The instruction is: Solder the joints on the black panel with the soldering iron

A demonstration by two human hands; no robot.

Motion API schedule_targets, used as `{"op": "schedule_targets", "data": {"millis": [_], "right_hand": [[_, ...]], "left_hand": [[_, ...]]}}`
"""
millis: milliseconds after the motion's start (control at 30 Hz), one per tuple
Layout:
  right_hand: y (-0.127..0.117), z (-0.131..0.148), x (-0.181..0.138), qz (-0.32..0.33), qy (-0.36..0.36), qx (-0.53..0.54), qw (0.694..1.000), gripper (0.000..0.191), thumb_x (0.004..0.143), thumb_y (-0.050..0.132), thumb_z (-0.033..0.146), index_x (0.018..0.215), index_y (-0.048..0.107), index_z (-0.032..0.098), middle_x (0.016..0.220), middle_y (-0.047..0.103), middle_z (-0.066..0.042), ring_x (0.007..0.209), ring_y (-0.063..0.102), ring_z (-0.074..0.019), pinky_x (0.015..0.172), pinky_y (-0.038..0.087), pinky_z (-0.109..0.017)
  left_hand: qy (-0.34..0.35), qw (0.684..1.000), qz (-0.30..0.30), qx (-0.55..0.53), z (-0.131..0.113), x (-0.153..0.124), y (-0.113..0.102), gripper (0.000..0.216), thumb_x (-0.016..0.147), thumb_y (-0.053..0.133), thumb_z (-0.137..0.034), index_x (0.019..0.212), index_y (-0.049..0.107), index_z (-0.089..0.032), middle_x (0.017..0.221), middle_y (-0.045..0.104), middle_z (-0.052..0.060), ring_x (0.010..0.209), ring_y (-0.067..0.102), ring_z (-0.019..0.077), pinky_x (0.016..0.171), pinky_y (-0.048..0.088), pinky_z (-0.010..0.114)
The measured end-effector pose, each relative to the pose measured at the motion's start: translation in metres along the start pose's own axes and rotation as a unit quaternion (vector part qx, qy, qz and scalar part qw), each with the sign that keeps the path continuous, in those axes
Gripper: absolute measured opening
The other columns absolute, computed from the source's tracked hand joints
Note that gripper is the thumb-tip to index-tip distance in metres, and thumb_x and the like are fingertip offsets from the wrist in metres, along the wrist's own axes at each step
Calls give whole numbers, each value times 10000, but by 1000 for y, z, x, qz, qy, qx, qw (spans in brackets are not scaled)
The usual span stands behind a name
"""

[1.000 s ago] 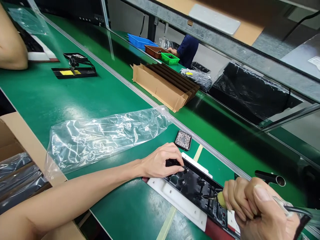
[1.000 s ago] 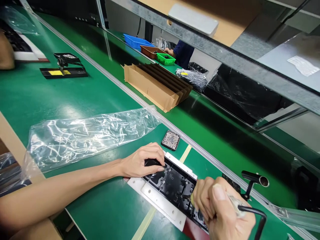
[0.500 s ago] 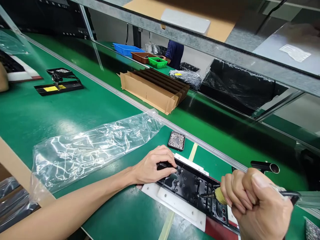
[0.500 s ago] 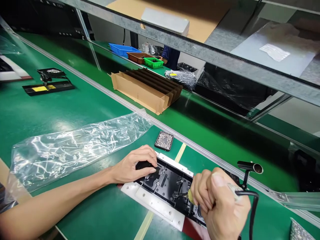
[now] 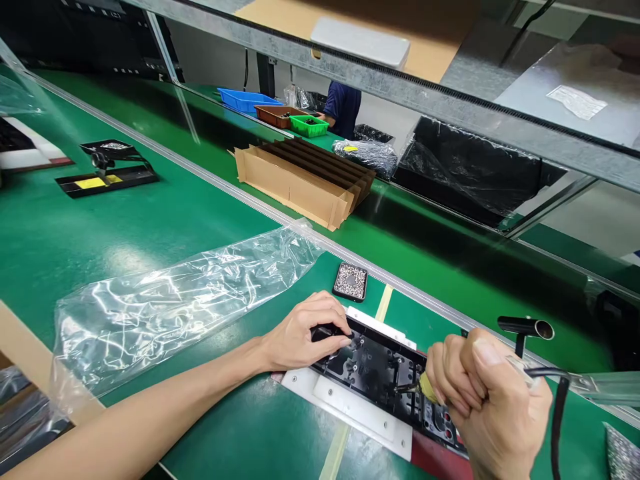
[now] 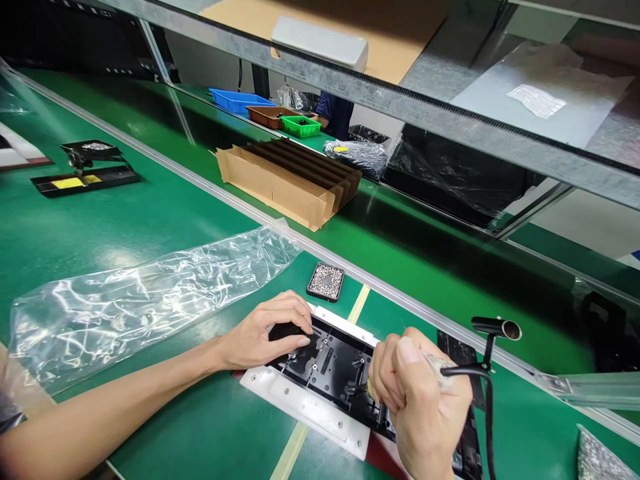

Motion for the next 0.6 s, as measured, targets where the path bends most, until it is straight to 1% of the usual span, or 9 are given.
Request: {"op": "schedule_targets", "data": {"millis": [167, 367, 533, 600], "right_hand": [[3, -1, 3, -6, -13, -3, 1000, 480, 1034, 557, 290, 596, 382, 205, 482, 310, 56, 412, 298, -93, 422, 334, -245], [6, -3, 6, -13, -3, 5, 1000, 469, 1006, 579, 291, 591, 376, 212, 484, 298, 57, 404, 291, -95, 391, 289, -234], [14, 0, 6, -50, -8, 0, 999, 514, 970, 620, 310, 553, 335, 214, 455, 267, 59, 384, 244, -83, 372, 240, -230], [15, 0, 6, -53, -7, -4, 999, 521, 971, 617, 311, 545, 332, 214, 450, 265, 57, 380, 239, -84, 370, 230, -236]], "left_hand": [[4, 1000, -2, -2, 0, 0, 0, 52, 970, 753, -235, 980, 740, -186, 941, 750, 40, 980, 669, 203, 957, 456, 408], [-4, 1000, 0, 5, -1, 1, 0, 76, 975, 748, -259, 953, 734, -188, 939, 750, 43, 977, 668, 207, 955, 467, 409], [-2, 1000, -2, 6, -1, 1, 0, 83, 982, 737, -268, 953, 733, -191, 934, 754, 49, 973, 671, 212, 958, 476, 414], [0, 1000, -2, 6, -1, 1, 0, 80, 981, 738, -263, 950, 731, -189, 932, 755, 48, 968, 672, 211, 957, 475, 412]]}}
Point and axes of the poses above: each hand's wrist, its own x-axis towards the middle knuckle, its own y-axis out of the palm, z = x × y, the point moved 2 cm from there along x, towards the middle knuckle
